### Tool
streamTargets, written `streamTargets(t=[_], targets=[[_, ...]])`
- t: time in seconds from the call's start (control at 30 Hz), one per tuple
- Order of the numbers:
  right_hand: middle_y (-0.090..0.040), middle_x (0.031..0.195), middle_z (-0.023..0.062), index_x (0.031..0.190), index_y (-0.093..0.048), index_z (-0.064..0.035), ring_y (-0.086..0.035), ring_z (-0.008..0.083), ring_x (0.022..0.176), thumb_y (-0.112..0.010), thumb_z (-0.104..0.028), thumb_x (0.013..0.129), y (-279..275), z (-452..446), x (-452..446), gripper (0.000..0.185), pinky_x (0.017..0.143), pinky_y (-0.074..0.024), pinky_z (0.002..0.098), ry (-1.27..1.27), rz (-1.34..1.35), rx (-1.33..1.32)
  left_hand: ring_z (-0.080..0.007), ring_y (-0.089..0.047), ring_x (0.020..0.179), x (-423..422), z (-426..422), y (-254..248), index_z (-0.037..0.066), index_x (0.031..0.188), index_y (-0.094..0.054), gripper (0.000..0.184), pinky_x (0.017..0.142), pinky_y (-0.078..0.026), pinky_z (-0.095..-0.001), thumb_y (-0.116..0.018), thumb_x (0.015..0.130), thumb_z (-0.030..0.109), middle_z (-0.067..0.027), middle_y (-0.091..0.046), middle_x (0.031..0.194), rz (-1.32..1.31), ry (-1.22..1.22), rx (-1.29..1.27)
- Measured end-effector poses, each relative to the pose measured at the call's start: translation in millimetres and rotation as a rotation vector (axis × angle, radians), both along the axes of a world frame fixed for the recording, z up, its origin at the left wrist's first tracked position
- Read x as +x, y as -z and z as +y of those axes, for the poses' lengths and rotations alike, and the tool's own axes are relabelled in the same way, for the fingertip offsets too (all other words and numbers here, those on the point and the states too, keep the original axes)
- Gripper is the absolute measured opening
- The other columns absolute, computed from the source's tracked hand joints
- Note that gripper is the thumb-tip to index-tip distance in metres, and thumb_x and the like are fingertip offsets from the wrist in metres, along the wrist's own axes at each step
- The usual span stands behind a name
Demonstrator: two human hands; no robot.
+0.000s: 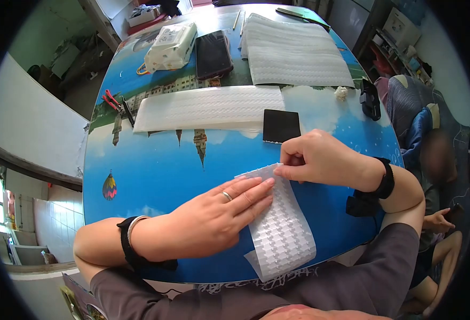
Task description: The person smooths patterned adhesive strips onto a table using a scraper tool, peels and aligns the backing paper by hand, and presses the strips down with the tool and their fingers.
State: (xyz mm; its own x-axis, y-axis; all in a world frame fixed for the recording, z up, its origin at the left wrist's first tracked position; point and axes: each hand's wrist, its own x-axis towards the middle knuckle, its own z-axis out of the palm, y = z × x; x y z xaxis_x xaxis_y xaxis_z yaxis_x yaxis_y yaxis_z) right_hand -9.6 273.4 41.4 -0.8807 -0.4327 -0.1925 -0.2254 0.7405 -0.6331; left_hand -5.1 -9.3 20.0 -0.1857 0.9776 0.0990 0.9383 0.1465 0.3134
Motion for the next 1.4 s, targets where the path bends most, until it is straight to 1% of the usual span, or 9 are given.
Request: streamTargets(t=[0.13, 0.23, 0.27, 0.57, 0.77, 0.9, 1.07, 1.17, 1.4], targets=[[-0.072, 0.077, 0.0107, 0.082, -0.073, -0.0028, -0.071, 0.0243, 0.073, -0.081, -0.034, 0.093, -19, 5, -8, 0.034, 0.067, -0.055, 0.0357, 0.085, -0.141, 0.035, -0.038, -0.04, 0.152, 3, 2, -1, -0.005, 0.155, -0.046, 0.085, 0.124, -0.037, -0.0476, -0.078, 0.08, 0.02, -0.0223, -0.04, 0.164, -0.142, -0.034, 0.011], [-0.071, 0.09, 0.0101, 0.083, -0.069, -0.0045, -0.07, 0.0248, 0.086, -0.085, -0.039, 0.088, 0, 21, -27, 0.039, 0.075, -0.0554, 0.036, 0.14, 0.599, 0.106, -0.0367, -0.041, 0.151, 2, 5, 2, -0.005, 0.155, -0.046, 0.089, 0.125, -0.036, -0.0478, -0.082, 0.08, 0.029, -0.0214, -0.041, 0.163, -0.122, -0.045, 0.009], [-0.068, 0.1, 0.0101, 0.091, -0.067, -0.0066, -0.067, 0.0263, 0.096, -0.088, -0.038, 0.085, 4, 22, -31, 0.038, 0.081, -0.0549, 0.0374, 0.2, 0.592, 0.124, -0.0363, -0.041, 0.151, 1, 5, 3, -0.004, 0.155, -0.046, 0.091, 0.125, -0.036, -0.0478, -0.084, 0.08, 0.031, -0.0211, -0.041, 0.163, -0.082, -0.042, -0.006], [-0.064, 0.099, 0.0043, 0.112, -0.067, -0.0069, -0.061, 0.0189, 0.094, -0.093, -0.024, 0.08, 14, 25, -37, 0.045, 0.084, -0.0519, 0.0319, 0.195, 0.533, 0.131, -0.037, -0.039, 0.153, -1, 8, 5, -0.006, 0.152, -0.048, 0.097, 0.127, -0.034, -0.0506, -0.085, 0.074, 0.039, -0.0238, -0.037, 0.165, -0.069, -0.035, 0.027], [-0.071, 0.102, 0.0084, 0.117, -0.068, -0.0029, -0.07, 0.0199, 0.091, -0.083, -0.01, 0.09, 7, 22, -34, 0.032, 0.08, -0.0567, 0.0327, 0.047, 0.687, -0.277, -0.0407, -0.04, 0.152, -3, 10, 12, -0.006, 0.153, -0.046, 0.1, 0.125, -0.034, -0.0534, -0.086, 0.073, 0.04, -0.0261, -0.038, 0.165, -0.142, -0.081, 0.089], [-0.078, 0.109, 0.0089, 0.118, -0.071, -0.0037, -0.077, 0.0201, 0.09, -0.076, -0.001, 0.093, 20, 2, -14, 0.026, 0.073, -0.0587, 0.0322, -0.099, 0.506, -0.448, -0.0406, -0.039, 0.153, -1, 12, 14, -0.006, 0.152, -0.048, 0.093, 0.124, -0.034, -0.0534, -0.082, 0.077, 0.037, -0.0263, -0.038, 0.165, -0.111, -0.117, 0.104], [-0.079, 0.1, 0.0049, 0.131, -0.075, -0.0141, -0.075, 0.022, 0.083, -0.075, -0.001, 0.087, 30, -7, -18, 0.045, 0.074, -0.0587, 0.0341, -0.253, 0.618, -0.349, -0.0404, -0.038, 0.153, 3, 13, 21, -0.006, 0.151, -0.05, 0.085, 0.126, -0.032, -0.054, -0.077, 0.08, 0.031, -0.026, -0.042, 0.162, -0.044, -0.15, 0.123], [-0.079, 0.099, 0.0034, 0.132, -0.075, -0.0151, -0.074, 0.0191, 0.082, -0.074, -0.001, 0.086, 33, -13, -20, 0.049, 0.072, -0.0582, 0.0333, -0.242, 0.709, -0.401, -0.0418, -0.032, 0.157, 2, 12, 25, -0.01, 0.153, -0.045, 0.091, 0.129, -0.027, -0.0519, -0.07, 0.084, 0.042, -0.0306, -0.037, 0.164, -0.021, -0.118, 0.094], [-0.078, 0.098, 0.001, 0.134, -0.074, -0.0154, -0.073, 0.0174, 0.085, -0.073, -0.004, 0.087, 39, -19, -19, 0.049, 0.072, -0.0589, 0.0318, -0.27, 0.718, -0.338, -0.0409, -0.037, 0.154, 2, 15, 26, -0.01, 0.15, -0.049, 0.09, 0.129, -0.026, -0.0553, -0.079, 0.075, 0.029, -0.0272, -0.045, 0.158, -0.126, -0.14, 0.183]])
